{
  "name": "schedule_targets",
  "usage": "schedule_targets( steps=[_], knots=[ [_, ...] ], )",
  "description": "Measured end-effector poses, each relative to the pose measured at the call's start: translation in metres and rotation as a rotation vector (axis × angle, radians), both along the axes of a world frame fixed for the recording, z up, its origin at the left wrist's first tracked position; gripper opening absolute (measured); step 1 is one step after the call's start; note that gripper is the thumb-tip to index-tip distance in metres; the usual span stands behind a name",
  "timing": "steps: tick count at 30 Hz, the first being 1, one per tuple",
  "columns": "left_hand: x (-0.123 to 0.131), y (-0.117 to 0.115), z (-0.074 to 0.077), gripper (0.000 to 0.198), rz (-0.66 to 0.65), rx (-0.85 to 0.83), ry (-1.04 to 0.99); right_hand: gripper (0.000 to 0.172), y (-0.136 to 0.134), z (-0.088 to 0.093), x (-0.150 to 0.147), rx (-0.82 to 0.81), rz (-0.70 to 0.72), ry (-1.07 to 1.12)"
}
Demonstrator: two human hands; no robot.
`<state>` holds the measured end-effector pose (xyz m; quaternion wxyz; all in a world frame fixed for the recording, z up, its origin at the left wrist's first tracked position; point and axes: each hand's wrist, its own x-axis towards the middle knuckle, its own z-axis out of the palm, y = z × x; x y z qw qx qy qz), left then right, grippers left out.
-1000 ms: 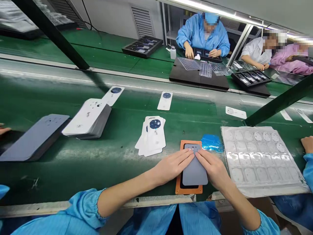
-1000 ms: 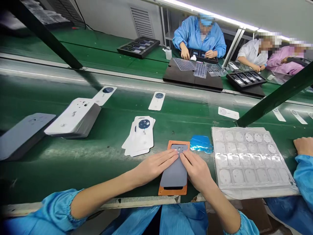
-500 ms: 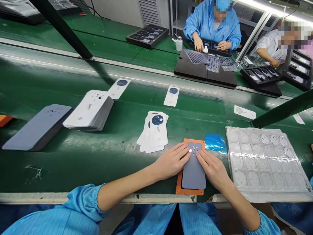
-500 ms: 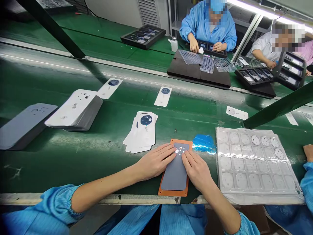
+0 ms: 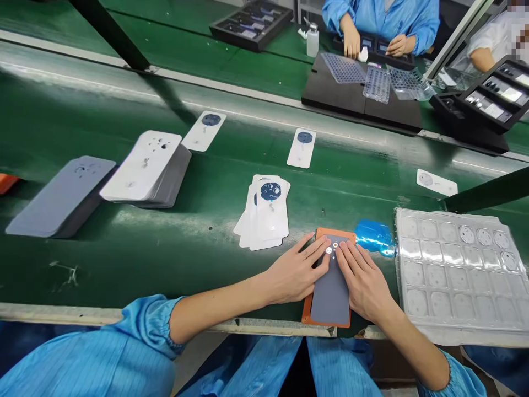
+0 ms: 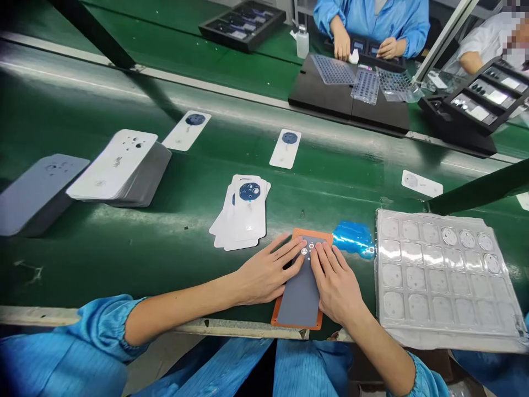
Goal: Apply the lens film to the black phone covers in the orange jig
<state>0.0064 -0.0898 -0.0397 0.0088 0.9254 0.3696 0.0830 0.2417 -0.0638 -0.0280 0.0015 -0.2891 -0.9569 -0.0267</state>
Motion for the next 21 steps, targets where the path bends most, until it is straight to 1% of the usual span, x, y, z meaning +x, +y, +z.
schedule_targets(
  steps=[3,5,10,14,17,21],
  knots=[
    [0.0,-0.002,-0.001,0.06,0.013,-0.023,0.0,0.069,0.001,0.001,0.0,-0.012,-0.006,-0.003],
    [0.0,-0.005,-0.001,0.06,0.026,-0.006,-0.001,0.071,0.0,0.004,0.001,-0.019,-0.001,-0.008],
    [-0.001,-0.013,-0.003,0.043,0.05,0.144,-0.063,0.066,-0.011,0.01,0.008,0.011,0.021,0.008],
    [0.001,-0.019,-0.007,0.039,0.05,0.191,-0.07,0.064,-0.02,0.006,0.01,0.021,0.0,0.025],
    [0.003,-0.02,-0.009,0.04,0.06,0.191,-0.064,0.067,-0.022,0.001,0.008,0.0,-0.018,0.023],
    [0.004,-0.017,-0.007,0.043,0.054,0.12,-0.061,0.068,-0.022,-0.002,0.004,0.008,-0.011,0.015]
  ],
)
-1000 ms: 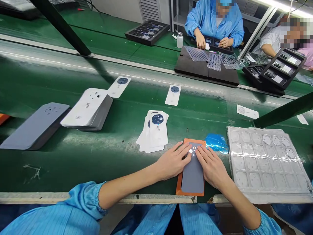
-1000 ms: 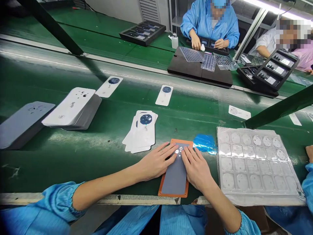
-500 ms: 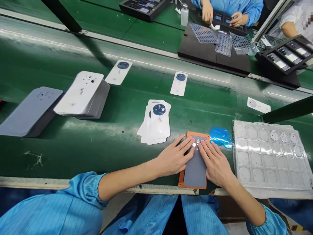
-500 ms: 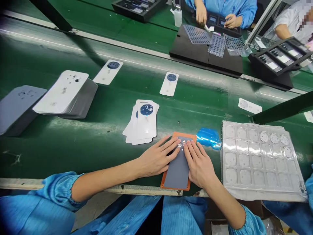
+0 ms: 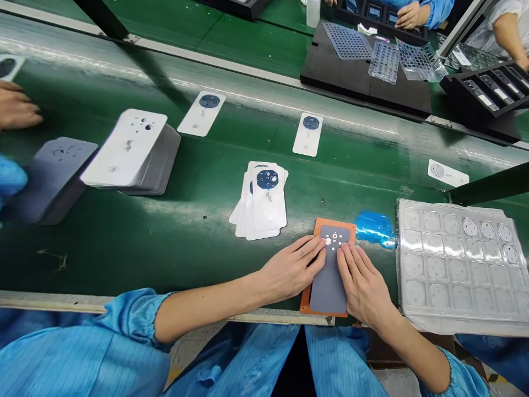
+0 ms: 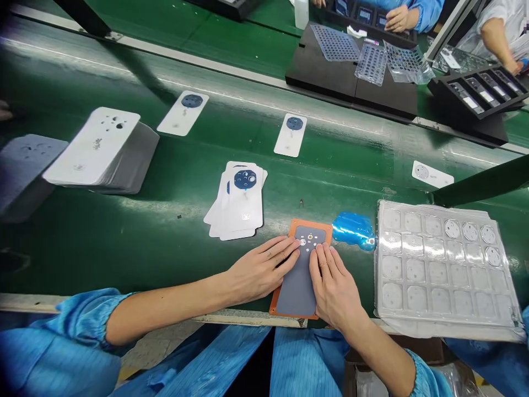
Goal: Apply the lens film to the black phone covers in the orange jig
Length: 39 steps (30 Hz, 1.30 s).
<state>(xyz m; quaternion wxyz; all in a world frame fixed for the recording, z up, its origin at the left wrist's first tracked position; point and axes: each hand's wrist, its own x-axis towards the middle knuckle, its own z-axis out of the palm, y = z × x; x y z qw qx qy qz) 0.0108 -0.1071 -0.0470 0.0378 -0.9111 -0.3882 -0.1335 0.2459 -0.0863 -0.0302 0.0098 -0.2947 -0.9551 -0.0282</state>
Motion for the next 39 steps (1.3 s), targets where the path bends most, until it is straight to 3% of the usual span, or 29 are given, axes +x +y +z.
schedule_targets(
  steps=[8,18,24,26,28,30,33,36,39],
  knots=[
    [0.001,-0.004,0.009,0.049,0.016,-0.085,0.05,0.07,-0.005,0.0,0.002,0.072,-0.001,0.01],
    [-0.001,-0.004,0.007,0.051,0.016,-0.164,0.008,0.078,-0.003,-0.003,0.005,-0.045,-0.013,0.034],
    [-0.017,0.009,0.023,0.057,-0.087,-0.263,-0.052,0.069,0.004,-0.002,0.006,-0.025,0.017,0.065],
    [-0.026,0.018,0.031,0.065,-0.119,-0.356,-0.147,0.059,0.007,0.001,0.01,0.007,0.032,0.17],
    [-0.03,0.026,0.038,0.071,-0.056,-0.429,-0.33,0.049,0.008,0.005,0.014,-0.007,0.01,0.391],
    [-0.024,0.032,0.043,0.068,0.065,-0.491,-0.588,0.039,0.007,0.009,0.017,-0.149,-0.095,0.69],
    [0.001,0.036,0.051,0.036,0.143,-0.672,-0.961,0.026,0.004,0.012,0.018,-0.48,-0.406,1.141],
    [0.026,0.037,0.059,0.019,0.177,-0.837,-1.169,0.034,0.003,0.01,0.015,-0.659,-0.624,1.413],
    [0.04,0.037,0.066,0.016,0.19,-0.844,-1.233,0.043,0.004,0.004,0.01,-0.655,-0.608,1.445]
  ],
)
